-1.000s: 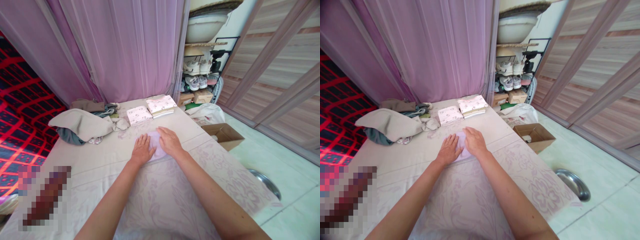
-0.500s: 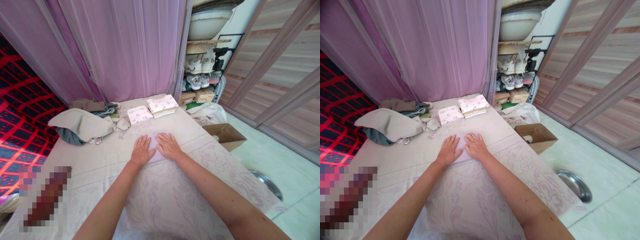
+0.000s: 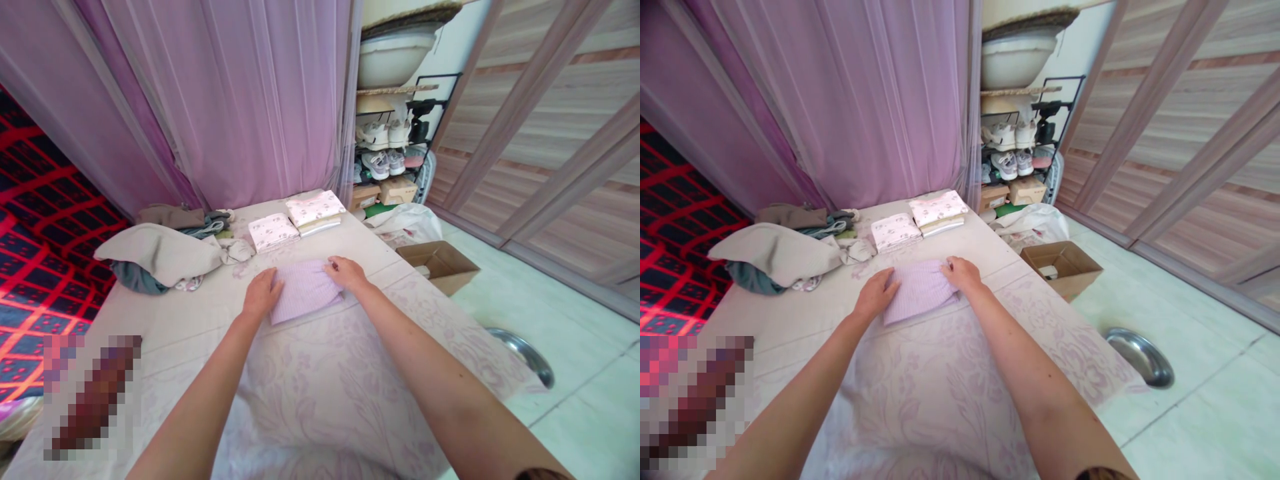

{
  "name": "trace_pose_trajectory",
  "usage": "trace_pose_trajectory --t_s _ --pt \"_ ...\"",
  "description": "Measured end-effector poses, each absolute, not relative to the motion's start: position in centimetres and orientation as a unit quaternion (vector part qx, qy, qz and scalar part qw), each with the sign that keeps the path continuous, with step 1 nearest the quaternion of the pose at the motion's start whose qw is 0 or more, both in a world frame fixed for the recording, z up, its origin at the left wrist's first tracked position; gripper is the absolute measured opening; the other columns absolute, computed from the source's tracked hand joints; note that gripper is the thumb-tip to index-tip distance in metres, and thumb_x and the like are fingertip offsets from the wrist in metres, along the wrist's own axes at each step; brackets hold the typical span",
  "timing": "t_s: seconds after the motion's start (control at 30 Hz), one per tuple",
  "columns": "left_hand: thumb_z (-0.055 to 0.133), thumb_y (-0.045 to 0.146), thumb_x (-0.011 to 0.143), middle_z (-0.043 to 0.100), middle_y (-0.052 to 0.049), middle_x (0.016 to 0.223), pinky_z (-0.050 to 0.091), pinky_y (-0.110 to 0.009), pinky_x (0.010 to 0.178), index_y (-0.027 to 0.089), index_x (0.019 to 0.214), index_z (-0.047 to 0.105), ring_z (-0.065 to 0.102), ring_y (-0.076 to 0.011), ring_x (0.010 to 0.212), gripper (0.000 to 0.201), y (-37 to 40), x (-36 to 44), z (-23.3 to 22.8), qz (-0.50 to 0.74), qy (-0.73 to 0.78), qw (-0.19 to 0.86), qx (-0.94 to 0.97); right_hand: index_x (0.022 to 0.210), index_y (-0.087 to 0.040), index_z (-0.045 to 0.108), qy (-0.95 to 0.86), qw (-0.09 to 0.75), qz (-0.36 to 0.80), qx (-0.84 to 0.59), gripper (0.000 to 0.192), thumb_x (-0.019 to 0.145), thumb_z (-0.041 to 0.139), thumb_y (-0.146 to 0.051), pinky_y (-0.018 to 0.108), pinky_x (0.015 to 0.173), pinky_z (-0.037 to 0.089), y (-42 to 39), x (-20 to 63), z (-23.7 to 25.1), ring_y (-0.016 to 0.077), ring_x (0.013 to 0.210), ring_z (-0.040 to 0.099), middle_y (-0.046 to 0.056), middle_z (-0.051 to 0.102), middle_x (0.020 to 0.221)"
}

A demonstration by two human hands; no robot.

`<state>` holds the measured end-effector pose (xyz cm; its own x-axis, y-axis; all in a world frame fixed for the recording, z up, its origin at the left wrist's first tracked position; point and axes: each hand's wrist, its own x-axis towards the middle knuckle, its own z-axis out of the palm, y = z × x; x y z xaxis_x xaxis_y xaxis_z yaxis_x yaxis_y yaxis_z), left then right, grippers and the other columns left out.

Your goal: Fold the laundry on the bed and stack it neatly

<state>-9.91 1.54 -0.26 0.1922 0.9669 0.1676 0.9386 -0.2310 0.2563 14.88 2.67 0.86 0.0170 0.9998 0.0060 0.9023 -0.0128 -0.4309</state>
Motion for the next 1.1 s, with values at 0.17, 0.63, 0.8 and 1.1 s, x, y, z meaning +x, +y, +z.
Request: trace_pose_trajectory --t_s 0.17,0.63,0.8,1.1 --pt "0.047 0.034 0.089 0.068 -0.009 0.103 0.045 -0.033 0.089 0.019 0.101 0.067 0.061 -0.0235 0.100 0.028 2.9 -10.0 0.6 0.127 0.656 0.050 0.742 0.116 -0.024 0.062 -0.667 0.157 0.155 -0.712 0.036 0.089 0.048 -0.043 0.027 0.077 0.044 3.0 14.4 0.7 0.0191 0.096 0.063 0.005 0.071 0.103" --pt "0.045 0.028 0.091 0.052 -0.011 0.138 0.029 -0.044 0.110 0.018 0.123 0.057 0.041 -0.0268 0.131 0.036 0.0 -7.9 0.5 0.170 0.569 0.017 0.804 0.127 -0.021 0.054 -0.634 0.172 0.203 -0.726 0.047 0.093 0.039 -0.047 0.030 0.080 0.045 2.3 14.4 0.6 0.0214 0.100 0.063 0.009 0.069 0.111" --pt "0.060 0.047 0.083 0.055 -0.009 0.136 0.029 -0.050 0.110 0.024 0.117 0.059 0.046 -0.0274 0.128 0.041 -3.7 -7.5 -0.1 0.168 0.432 0.110 0.879 0.109 -0.020 0.065 -0.600 0.214 0.306 -0.707 0.039 0.082 0.057 -0.046 0.029 0.079 0.044 2.0 15.0 -0.4 0.0221 0.095 0.064 0.008 0.071 0.102" --pt "0.049 0.036 0.088 0.072 -0.003 0.102 0.048 -0.031 0.084 0.023 0.090 0.068 0.064 -0.0192 0.094 0.023 -2.7 -7.0 -0.6 0.265 0.500 0.217 0.796 0.096 -0.015 0.066 -0.517 0.304 0.439 -0.669 0.040 0.089 0.040 -0.046 0.026 0.058 0.045 1.7 15.8 0.2 0.0189 0.074 0.066 0.010 0.071 0.088"
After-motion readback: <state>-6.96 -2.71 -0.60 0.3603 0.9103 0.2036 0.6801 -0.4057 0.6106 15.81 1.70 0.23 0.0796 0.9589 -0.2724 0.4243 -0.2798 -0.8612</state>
